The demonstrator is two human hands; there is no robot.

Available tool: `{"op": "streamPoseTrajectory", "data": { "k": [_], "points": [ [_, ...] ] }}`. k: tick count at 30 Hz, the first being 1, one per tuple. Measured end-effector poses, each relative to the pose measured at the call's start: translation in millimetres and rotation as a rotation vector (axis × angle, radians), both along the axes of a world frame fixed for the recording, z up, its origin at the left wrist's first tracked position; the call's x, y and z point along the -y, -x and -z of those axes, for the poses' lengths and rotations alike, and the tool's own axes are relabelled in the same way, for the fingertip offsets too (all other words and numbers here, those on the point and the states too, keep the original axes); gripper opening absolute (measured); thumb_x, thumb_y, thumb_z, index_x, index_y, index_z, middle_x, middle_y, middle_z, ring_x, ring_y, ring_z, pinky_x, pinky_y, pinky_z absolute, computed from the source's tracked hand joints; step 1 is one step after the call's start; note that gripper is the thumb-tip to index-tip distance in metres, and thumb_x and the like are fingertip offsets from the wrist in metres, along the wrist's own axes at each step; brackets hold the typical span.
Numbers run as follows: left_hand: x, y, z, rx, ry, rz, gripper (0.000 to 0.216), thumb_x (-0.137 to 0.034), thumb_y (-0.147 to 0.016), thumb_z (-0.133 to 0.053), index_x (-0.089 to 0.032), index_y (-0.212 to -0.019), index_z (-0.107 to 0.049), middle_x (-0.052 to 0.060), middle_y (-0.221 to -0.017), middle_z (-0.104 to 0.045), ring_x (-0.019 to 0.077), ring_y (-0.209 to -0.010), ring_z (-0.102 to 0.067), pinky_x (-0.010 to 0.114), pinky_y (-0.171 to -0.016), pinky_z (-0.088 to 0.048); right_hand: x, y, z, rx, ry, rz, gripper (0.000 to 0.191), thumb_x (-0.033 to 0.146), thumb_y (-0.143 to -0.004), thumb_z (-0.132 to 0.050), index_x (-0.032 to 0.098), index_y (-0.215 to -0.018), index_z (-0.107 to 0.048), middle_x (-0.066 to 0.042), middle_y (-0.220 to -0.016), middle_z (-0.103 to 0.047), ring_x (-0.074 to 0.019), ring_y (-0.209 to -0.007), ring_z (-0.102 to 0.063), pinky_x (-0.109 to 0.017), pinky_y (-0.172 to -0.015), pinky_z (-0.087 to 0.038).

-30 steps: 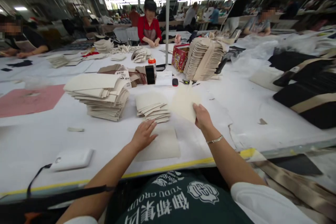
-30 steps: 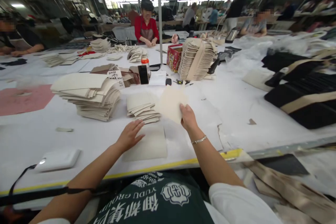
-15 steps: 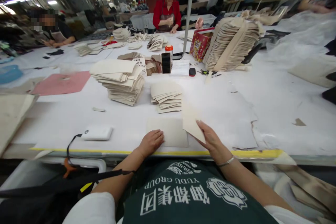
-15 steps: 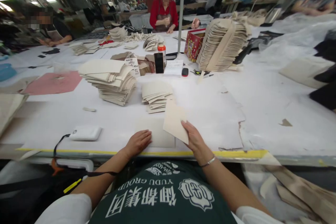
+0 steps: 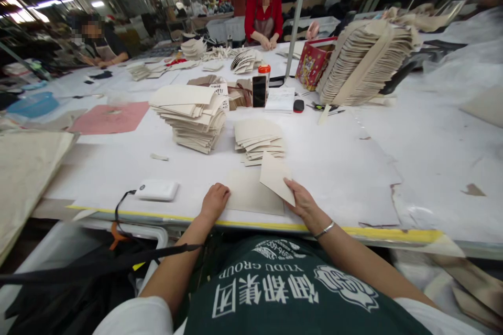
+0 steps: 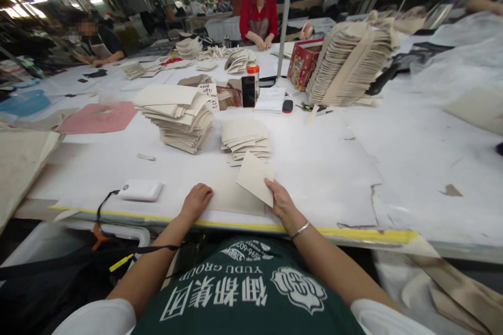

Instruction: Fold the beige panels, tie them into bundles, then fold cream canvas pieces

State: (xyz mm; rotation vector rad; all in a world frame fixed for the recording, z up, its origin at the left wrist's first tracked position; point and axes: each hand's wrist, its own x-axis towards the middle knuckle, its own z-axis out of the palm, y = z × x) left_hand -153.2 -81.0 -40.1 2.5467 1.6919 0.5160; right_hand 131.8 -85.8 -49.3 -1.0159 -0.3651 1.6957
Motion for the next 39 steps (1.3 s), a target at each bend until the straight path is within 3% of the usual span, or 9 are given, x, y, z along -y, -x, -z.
{"op": "streamPoseTrajectory", "data": {
  "k": [3,5,10,13,21,24,28,32,39],
  "points": [
    [-12,-2,-8.7,-0.048,0.075,0.052,0.019,-0.022,-0.083,-0.05,-0.017,-0.067,-0.057,0.003,-0.068,-0.056,0.0154,-0.064,-0.054,0.027,-0.061,-0.047,-2,0,-2.5,-0.01,0.017,0.0,0.027,0.025,-0.066,-0.065,0.017,-0.09,-0.057,-0.006,-0.075,-0.07,-0.0237,-0.077,-0.067,-0.035,-0.065,-0.057],
    [-13,-7,-16.5,-0.066,0.098,0.108,0.02,-0.021,-0.084,-0.048,-0.016,-0.066,-0.057,0.005,-0.067,-0.056,0.0167,-0.064,-0.053,0.029,-0.061,-0.046,-3,0,-3.8,-0.029,-0.002,-0.014,0.026,0.024,-0.066,-0.063,0.017,-0.09,-0.057,-0.006,-0.078,-0.07,-0.0234,-0.079,-0.066,-0.036,-0.067,-0.056],
    [2,-49,-18.5,-0.055,0.133,0.405,0.018,-0.026,-0.085,-0.048,-0.017,-0.094,-0.06,0.009,-0.101,-0.06,0.0206,-0.096,-0.053,0.033,-0.086,-0.043,-6,-5,-5.2,-0.042,-0.118,-0.116,0.036,0.019,-0.061,-0.067,0.018,-0.095,-0.054,-0.005,-0.089,-0.069,-0.0208,-0.082,-0.065,-0.036,-0.07,-0.055],
    [9,-70,-5.6,-0.077,0.163,0.548,0.025,-0.032,-0.085,-0.051,-0.019,-0.104,-0.06,0.008,-0.107,-0.06,0.0222,-0.098,-0.053,0.035,-0.085,-0.043,-6,-11,-6.7,0.05,-0.143,-0.168,0.039,0.021,-0.061,-0.07,0.018,-0.096,-0.053,-0.003,-0.088,-0.069,-0.0184,-0.076,-0.065,-0.034,-0.066,-0.055],
    [10,-68,9.5,-0.031,-0.005,0.544,0.026,-0.034,-0.089,-0.046,-0.019,-0.097,-0.065,0.008,-0.098,-0.064,0.0206,-0.09,-0.055,0.034,-0.081,-0.044,-7,-34,-9.8,0.616,-0.237,-0.349,0.026,0.017,-0.059,-0.069,0.016,-0.083,-0.058,0.003,-0.061,-0.061,-0.0118,-0.051,-0.057,-0.021,-0.043,-0.048],
    [19,-67,8.9,-0.07,-0.076,0.48,0.025,-0.026,-0.09,-0.043,-0.02,-0.095,-0.066,0.008,-0.09,-0.064,0.019,-0.086,-0.055,0.035,-0.08,-0.046,-11,-38,-13.4,0.598,-0.29,-0.382,0.026,0.02,-0.061,-0.069,0.015,-0.084,-0.057,0.003,-0.061,-0.061,-0.0109,-0.05,-0.056,-0.02,-0.043,-0.047],
    [31,-61,10.8,-0.087,-0.081,0.508,0.032,-0.015,-0.09,-0.036,-0.018,-0.107,-0.063,0.01,-0.099,-0.063,0.0192,-0.091,-0.056,0.036,-0.084,-0.048,-14,-34,-18.8,0.51,-0.333,-0.41,0.03,0.025,-0.06,-0.07,0.014,-0.085,-0.057,0.001,-0.068,-0.063,-0.0116,-0.056,-0.058,-0.023,-0.051,-0.05],
    [40,-56,14.0,-0.084,-0.099,0.52,0.036,-0.012,-0.088,-0.034,-0.017,-0.113,-0.06,0.012,-0.109,-0.062,0.0215,-0.1,-0.054,0.039,-0.09,-0.047,-14,-25,-16.0,0.519,-0.35,-0.462,0.027,0.025,-0.06,-0.069,0.014,-0.082,-0.058,0.003,-0.06,-0.061,-0.009,-0.048,-0.051,-0.019,-0.043,-0.043],
    [50,-54,21.0,-0.056,-0.139,0.37,0.033,-0.013,-0.087,-0.039,-0.016,-0.112,-0.061,0.013,-0.106,-0.063,0.0248,-0.1,-0.055,0.041,-0.084,-0.048,-22,-26,-2.2,0.571,-0.288,-0.51,0.025,0.021,-0.062,-0.067,0.015,-0.085,-0.059,0.003,-0.06,-0.061,-0.0094,-0.047,-0.052,-0.019,-0.04,-0.043]
  ]
}}
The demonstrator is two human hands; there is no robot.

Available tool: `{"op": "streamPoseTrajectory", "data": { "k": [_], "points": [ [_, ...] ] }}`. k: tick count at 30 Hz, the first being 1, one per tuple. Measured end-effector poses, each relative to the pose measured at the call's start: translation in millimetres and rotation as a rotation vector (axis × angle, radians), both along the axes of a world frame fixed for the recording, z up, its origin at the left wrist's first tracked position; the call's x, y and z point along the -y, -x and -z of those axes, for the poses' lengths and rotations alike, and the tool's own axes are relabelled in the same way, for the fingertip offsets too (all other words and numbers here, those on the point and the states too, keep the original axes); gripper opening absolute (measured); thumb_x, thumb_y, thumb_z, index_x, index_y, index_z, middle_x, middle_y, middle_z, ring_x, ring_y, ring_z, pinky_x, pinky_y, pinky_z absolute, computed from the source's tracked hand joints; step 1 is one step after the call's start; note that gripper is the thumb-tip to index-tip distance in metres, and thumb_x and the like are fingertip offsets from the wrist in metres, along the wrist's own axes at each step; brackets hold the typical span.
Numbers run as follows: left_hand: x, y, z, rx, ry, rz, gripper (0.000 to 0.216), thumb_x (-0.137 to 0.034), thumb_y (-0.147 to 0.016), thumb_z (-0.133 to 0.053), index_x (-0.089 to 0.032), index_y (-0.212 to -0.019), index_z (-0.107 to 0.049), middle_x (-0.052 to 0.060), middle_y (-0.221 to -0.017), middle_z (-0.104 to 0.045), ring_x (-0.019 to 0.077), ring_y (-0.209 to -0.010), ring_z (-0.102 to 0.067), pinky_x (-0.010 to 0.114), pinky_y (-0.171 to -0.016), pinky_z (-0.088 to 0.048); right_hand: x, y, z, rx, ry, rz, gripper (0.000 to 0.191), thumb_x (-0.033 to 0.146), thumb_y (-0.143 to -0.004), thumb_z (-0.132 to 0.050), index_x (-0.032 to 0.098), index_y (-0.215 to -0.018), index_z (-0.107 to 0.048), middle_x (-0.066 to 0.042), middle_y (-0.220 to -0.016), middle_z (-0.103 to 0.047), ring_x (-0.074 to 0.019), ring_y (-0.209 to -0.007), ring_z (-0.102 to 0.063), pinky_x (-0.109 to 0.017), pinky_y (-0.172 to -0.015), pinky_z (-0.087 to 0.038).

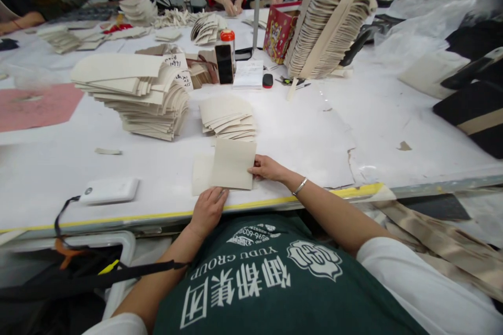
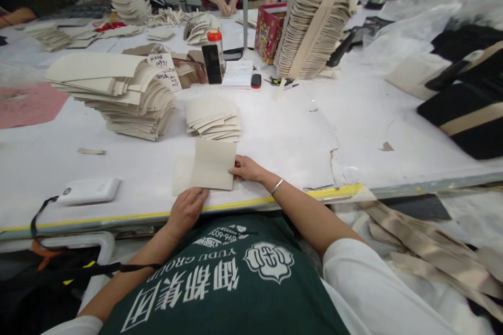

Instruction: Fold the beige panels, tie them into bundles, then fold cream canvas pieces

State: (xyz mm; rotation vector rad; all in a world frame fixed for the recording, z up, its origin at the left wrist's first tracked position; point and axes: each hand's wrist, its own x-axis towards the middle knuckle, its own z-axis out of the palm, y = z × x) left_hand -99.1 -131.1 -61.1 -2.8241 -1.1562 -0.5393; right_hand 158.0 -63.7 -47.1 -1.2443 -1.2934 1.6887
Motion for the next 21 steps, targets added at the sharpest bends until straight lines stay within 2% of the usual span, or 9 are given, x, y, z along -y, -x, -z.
{"op": "streamPoseTrajectory", "data": {
  "k": [4,6,9,13,18,21],
  "points": [
    [5,9,-0.4,0.017,0.03,0.005,0.033,-0.015,-0.088,-0.04,-0.019,-0.115,-0.059,0.011,-0.113,-0.061,0.023,-0.109,-0.052,0.043,-0.096,-0.041,-3,-1,-1.3,-0.019,0.038,-0.033,0.024,0.017,-0.061,-0.069,0.015,-0.084,-0.059,0.004,-0.056,-0.061,-0.0077,-0.044,-0.051,-0.016,-0.038,-0.041],
    [8,16,-1.6,0.018,-0.004,-0.079,0.031,-0.02,-0.087,-0.044,-0.02,-0.115,-0.058,0.01,-0.117,-0.06,0.0239,-0.112,-0.05,0.045,-0.099,-0.038,-4,-1,-3.2,-0.013,0.058,-0.041,0.025,0.016,-0.061,-0.068,0.014,-0.084,-0.059,0.004,-0.056,-0.061,-0.0079,-0.045,-0.051,-0.016,-0.039,-0.043],
    [11,26,-1.7,0.021,-0.063,-0.188,0.03,-0.024,-0.087,-0.047,-0.017,-0.115,-0.057,0.011,-0.117,-0.06,0.0241,-0.109,-0.053,0.043,-0.096,-0.042,-3,0,-5.5,-0.015,0.096,-0.03,0.029,0.018,-0.061,-0.069,0.014,-0.088,-0.059,0.002,-0.062,-0.063,-0.0093,-0.05,-0.054,-0.019,-0.043,-0.046],
    [10,35,-0.3,0.008,-0.05,-0.158,0.03,-0.025,-0.087,-0.047,-0.015,-0.114,-0.058,0.012,-0.116,-0.061,0.0243,-0.106,-0.054,0.043,-0.094,-0.045,-1,-1,-12.1,0.01,0.121,-0.053,0.034,0.022,-0.061,-0.07,0.015,-0.092,-0.058,0.001,-0.066,-0.062,-0.0101,-0.054,-0.054,-0.021,-0.048,-0.047],
    [7,39,-4.2,0.073,-0.082,-0.085,0.025,-0.022,-0.086,-0.049,-0.011,-0.106,-0.061,0.013,-0.112,-0.063,0.0228,-0.103,-0.057,0.04,-0.093,-0.047,-1,5,-25.2,0.019,0.006,-0.148,0.033,0.024,-0.066,-0.066,0.014,-0.095,-0.057,-0.001,-0.074,-0.061,-0.0104,-0.059,-0.052,-0.021,-0.05,-0.043],
    [7,40,-6.9,0.081,-0.093,-0.066,0.023,-0.021,-0.085,-0.05,-0.011,-0.102,-0.062,0.014,-0.109,-0.063,0.0226,-0.101,-0.058,0.039,-0.093,-0.048,-2,11,-25.6,0.039,-0.009,-0.18,0.034,0.025,-0.067,-0.064,0.014,-0.097,-0.055,-0.002,-0.079,-0.061,-0.0122,-0.064,-0.054,-0.023,-0.053,-0.045]
  ]
}}
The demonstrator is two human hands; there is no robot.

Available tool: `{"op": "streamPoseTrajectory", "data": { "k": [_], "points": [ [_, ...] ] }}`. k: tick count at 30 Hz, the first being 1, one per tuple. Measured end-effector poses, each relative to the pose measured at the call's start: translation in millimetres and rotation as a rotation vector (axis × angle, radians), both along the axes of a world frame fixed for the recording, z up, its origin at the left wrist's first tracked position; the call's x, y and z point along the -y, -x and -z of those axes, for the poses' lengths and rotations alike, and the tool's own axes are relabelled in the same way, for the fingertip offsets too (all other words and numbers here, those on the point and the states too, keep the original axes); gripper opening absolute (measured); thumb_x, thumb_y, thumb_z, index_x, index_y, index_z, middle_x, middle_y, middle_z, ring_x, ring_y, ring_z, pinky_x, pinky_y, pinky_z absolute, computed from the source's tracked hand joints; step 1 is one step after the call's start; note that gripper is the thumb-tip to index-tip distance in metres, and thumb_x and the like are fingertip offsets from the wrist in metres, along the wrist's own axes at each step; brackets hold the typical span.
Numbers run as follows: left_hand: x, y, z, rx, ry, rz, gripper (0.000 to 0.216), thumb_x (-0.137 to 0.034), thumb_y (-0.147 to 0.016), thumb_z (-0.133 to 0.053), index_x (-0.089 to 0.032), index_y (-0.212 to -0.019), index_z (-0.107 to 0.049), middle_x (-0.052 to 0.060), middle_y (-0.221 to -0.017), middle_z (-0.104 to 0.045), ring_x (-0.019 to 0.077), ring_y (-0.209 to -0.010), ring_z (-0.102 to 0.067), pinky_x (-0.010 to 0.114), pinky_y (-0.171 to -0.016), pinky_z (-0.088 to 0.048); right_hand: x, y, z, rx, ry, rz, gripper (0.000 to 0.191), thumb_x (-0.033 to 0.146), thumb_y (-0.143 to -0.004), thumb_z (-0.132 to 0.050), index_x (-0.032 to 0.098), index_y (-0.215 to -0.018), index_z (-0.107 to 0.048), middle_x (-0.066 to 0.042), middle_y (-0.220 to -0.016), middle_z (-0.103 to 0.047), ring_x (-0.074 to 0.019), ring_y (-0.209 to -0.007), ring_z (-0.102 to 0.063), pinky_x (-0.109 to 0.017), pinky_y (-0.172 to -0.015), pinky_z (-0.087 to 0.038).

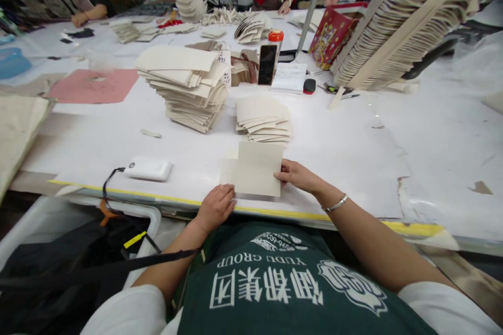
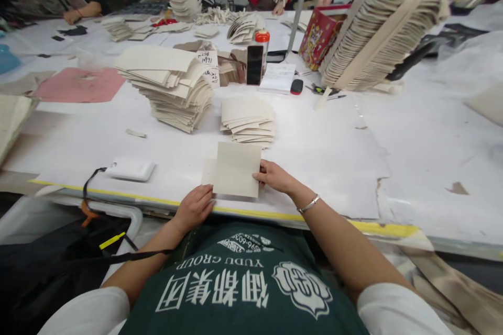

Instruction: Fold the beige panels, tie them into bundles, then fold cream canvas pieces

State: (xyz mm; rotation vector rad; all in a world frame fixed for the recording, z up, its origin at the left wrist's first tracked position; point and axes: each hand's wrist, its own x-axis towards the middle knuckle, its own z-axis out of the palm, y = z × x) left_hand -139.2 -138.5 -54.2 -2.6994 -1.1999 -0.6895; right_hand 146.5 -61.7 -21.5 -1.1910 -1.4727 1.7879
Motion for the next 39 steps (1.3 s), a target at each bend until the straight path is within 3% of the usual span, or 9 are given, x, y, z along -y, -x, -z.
{"op": "streamPoseTrajectory", "data": {
  "k": [5,11,22,39],
  "points": [
    [3,2,1.1,0.033,0.053,-0.011,0.029,-0.02,-0.086,-0.048,-0.013,-0.112,-0.059,0.013,-0.114,-0.062,0.0224,-0.107,-0.056,0.041,-0.096,-0.047,2,5,8.2,0.0,0.15,0.06,0.04,0.026,-0.066,-0.065,0.018,-0.103,-0.051,-0.005,-0.099,-0.063,-0.0183,-0.084,-0.059,-0.03,-0.067,-0.05],
    [4,0,1.1,0.037,0.018,-0.015,0.026,-0.02,-0.086,-0.047,-0.012,-0.108,-0.06,0.013,-0.111,-0.063,0.0216,-0.105,-0.058,0.04,-0.095,-0.048,4,4,10.1,-0.012,0.134,0.048,0.045,0.029,-0.066,-0.065,0.018,-0.107,-0.052,-0.007,-0.105,-0.063,-0.021,-0.09,-0.06,-0.035,-0.075,-0.051],
    [3,0,2.7,0.055,-0.037,-0.014,0.024,-0.019,-0.085,-0.051,-0.008,-0.103,-0.061,0.014,-0.108,-0.065,0.0225,-0.103,-0.059,0.039,-0.093,-0.049,4,7,10.3,0.091,0.111,0.038,0.044,0.027,-0.068,-0.062,0.017,-0.11,-0.051,-0.007,-0.104,-0.064,-0.0202,-0.09,-0.06,-0.033,-0.072,-0.052],
    [3,0,1.9,0.055,-0.008,-0.016,0.025,-0.021,-0.086,-0.048,-0.012,-0.106,-0.06,0.013,-0.11,-0.064,0.0216,-0.104,-0.058,0.04,-0.094,-0.048,3,8,10.8,0.093,0.115,0.05,0.044,0.025,-0.068,-0.061,0.018,-0.11,-0.051,-0.006,-0.104,-0.064,-0.0209,-0.092,-0.06,-0.033,-0.073,-0.052]
  ]
}}
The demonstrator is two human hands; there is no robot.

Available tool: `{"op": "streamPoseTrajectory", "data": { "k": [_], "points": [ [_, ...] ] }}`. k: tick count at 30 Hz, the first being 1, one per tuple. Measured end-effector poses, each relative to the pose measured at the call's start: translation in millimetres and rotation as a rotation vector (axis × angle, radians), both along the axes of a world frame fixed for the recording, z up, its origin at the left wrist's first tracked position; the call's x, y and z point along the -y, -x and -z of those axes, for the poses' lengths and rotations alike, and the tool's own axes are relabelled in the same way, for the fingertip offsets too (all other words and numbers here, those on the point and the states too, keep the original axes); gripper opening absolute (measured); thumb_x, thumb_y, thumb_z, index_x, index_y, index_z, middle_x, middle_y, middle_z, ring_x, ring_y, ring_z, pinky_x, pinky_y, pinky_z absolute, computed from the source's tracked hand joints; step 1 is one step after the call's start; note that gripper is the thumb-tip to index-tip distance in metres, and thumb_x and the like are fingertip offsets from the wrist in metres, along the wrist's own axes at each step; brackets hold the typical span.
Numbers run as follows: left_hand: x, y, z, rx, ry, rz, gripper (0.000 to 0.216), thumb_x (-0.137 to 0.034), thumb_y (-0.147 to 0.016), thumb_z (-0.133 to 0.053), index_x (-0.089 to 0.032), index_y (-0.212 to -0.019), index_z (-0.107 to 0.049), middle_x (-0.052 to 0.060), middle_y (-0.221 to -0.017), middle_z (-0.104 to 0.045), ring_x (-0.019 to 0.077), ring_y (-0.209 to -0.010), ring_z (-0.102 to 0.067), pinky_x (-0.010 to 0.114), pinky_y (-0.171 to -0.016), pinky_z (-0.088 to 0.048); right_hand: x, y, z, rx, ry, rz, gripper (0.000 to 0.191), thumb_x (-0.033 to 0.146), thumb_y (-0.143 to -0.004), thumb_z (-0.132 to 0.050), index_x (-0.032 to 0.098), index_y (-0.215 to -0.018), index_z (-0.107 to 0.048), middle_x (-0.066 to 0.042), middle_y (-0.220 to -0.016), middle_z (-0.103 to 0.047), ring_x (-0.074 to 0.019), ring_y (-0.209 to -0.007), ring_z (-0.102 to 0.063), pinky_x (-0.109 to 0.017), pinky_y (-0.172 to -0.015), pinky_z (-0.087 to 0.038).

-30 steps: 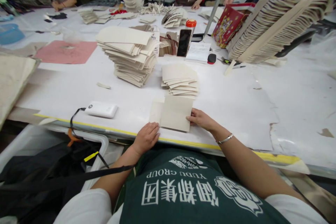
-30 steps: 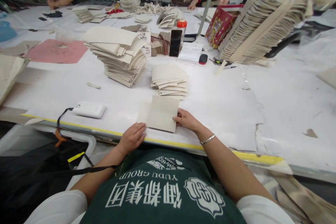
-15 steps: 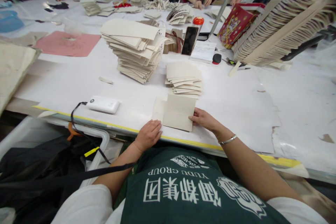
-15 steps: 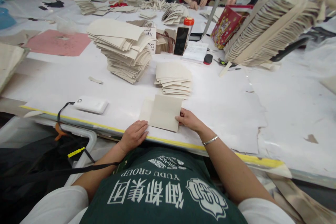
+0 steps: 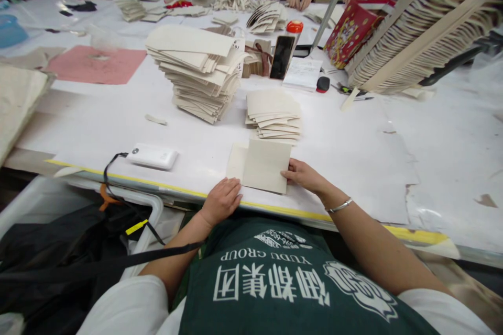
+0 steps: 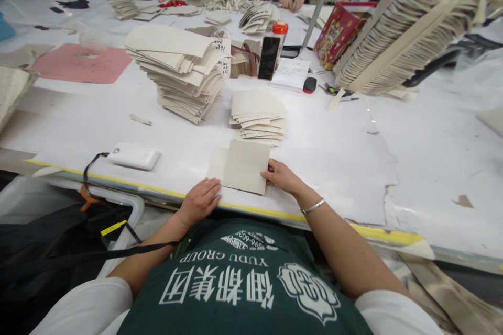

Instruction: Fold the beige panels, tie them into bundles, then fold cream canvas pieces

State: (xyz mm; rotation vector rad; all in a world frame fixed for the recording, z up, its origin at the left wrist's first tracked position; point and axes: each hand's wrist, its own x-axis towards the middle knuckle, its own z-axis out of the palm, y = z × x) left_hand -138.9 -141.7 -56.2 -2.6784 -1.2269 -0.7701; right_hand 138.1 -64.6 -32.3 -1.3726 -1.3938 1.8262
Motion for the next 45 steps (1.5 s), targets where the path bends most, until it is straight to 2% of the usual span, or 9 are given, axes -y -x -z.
{"op": "streamPoseTrajectory", "data": {
  "k": [8,16,24,28,33,36,39,42,45],
  "points": [
    [0,0,3.4,-0.013,0.011,-0.017,0.027,-0.022,-0.085,-0.05,-0.012,-0.108,-0.059,0.014,-0.111,-0.063,0.0222,-0.104,-0.058,0.04,-0.094,-0.048,0,1,-0.9,0.011,0.011,0.019,0.039,0.022,-0.069,-0.062,0.018,-0.107,-0.053,-0.006,-0.106,-0.064,-0.0218,-0.093,-0.06,-0.035,-0.074,-0.053],
    [-1,0,1.2,-0.032,0.002,-0.017,0.023,-0.022,-0.085,-0.049,-0.011,-0.103,-0.06,0.013,-0.11,-0.064,0.0218,-0.103,-0.058,0.039,-0.094,-0.048,-1,2,-5.0,-0.015,0.049,0.039,0.039,0.019,-0.069,-0.062,0.018,-0.106,-0.052,-0.007,-0.111,-0.062,-0.0229,-0.1,-0.058,-0.036,-0.078,-0.053],
    [0,-1,1.7,-0.032,0.003,-0.024,0.028,-0.022,-0.086,-0.048,-0.012,-0.11,-0.057,0.013,-0.111,-0.063,0.0214,-0.103,-0.057,0.039,-0.094,-0.046,-2,1,-0.2,-0.003,0.037,0.031,0.038,0.019,-0.068,-0.062,0.018,-0.104,-0.052,-0.006,-0.103,-0.064,-0.0213,-0.093,-0.06,-0.034,-0.074,-0.053],
    [-2,-1,-2.4,-0.083,0.02,-0.029,0.029,-0.023,-0.086,-0.049,-0.017,-0.113,-0.058,0.009,-0.11,-0.063,0.0222,-0.1,-0.057,0.039,-0.088,-0.047,-2,1,0.2,0.031,0.014,0.035,0.036,0.02,-0.069,-0.062,0.018,-0.103,-0.053,-0.005,-0.101,-0.064,-0.0198,-0.088,-0.06,-0.032,-0.07,-0.053],
    [-14,-4,-7.5,-0.121,0.023,0.019,0.022,-0.029,-0.087,-0.049,-0.019,-0.102,-0.063,0.009,-0.101,-0.064,0.0214,-0.091,-0.057,0.036,-0.077,-0.047,-4,2,-0.6,0.038,0.016,0.03,0.032,0.017,-0.07,-0.058,0.018,-0.102,-0.053,-0.004,-0.093,-0.065,-0.0167,-0.081,-0.06,-0.029,-0.067,-0.053],
    [-29,-11,-8.8,-0.116,-0.01,0.065,0.022,-0.032,-0.088,-0.049,-0.018,-0.082,-0.064,0.009,-0.105,-0.062,0.0197,-0.085,-0.056,0.033,-0.072,-0.046,-6,2,2.0,0.041,0.009,0.034,0.033,0.015,-0.071,-0.057,0.018,-0.103,-0.053,-0.003,-0.09,-0.065,-0.0164,-0.08,-0.06,-0.028,-0.066,-0.053],
    [-42,-20,-9.6,-0.128,-0.003,0.116,0.027,-0.032,-0.089,-0.048,-0.017,-0.068,-0.058,0.008,-0.093,-0.063,0.0176,-0.076,-0.054,0.031,-0.067,-0.044,-8,1,6.8,0.094,-0.035,0.032,0.029,0.016,-0.071,-0.057,0.018,-0.1,-0.053,-0.002,-0.087,-0.064,-0.0169,-0.079,-0.06,-0.029,-0.064,-0.054],
    [-50,-26,-10.4,-0.123,0.018,0.157,0.028,-0.031,-0.089,-0.048,-0.017,-0.067,-0.055,0.006,-0.08,-0.061,0.0163,-0.069,-0.051,0.029,-0.066,-0.044,-9,0,10.6,0.179,-0.121,0.014,0.026,0.016,-0.072,-0.056,0.018,-0.099,-0.053,-0.002,-0.086,-0.064,-0.0173,-0.08,-0.059,-0.029,-0.065,-0.053],
    [-51,-26,-10.8,-0.093,0.019,0.17,0.026,-0.031,-0.089,-0.048,-0.017,-0.068,-0.054,0.006,-0.081,-0.061,0.0156,-0.07,-0.051,0.028,-0.068,-0.044,-9,-2,11.1,0.273,-0.237,-0.015,0.026,0.015,-0.073,-0.055,0.018,-0.099,-0.053,-0.002,-0.087,-0.064,-0.0172,-0.081,-0.058,-0.028,-0.068,-0.051]
  ]
}}
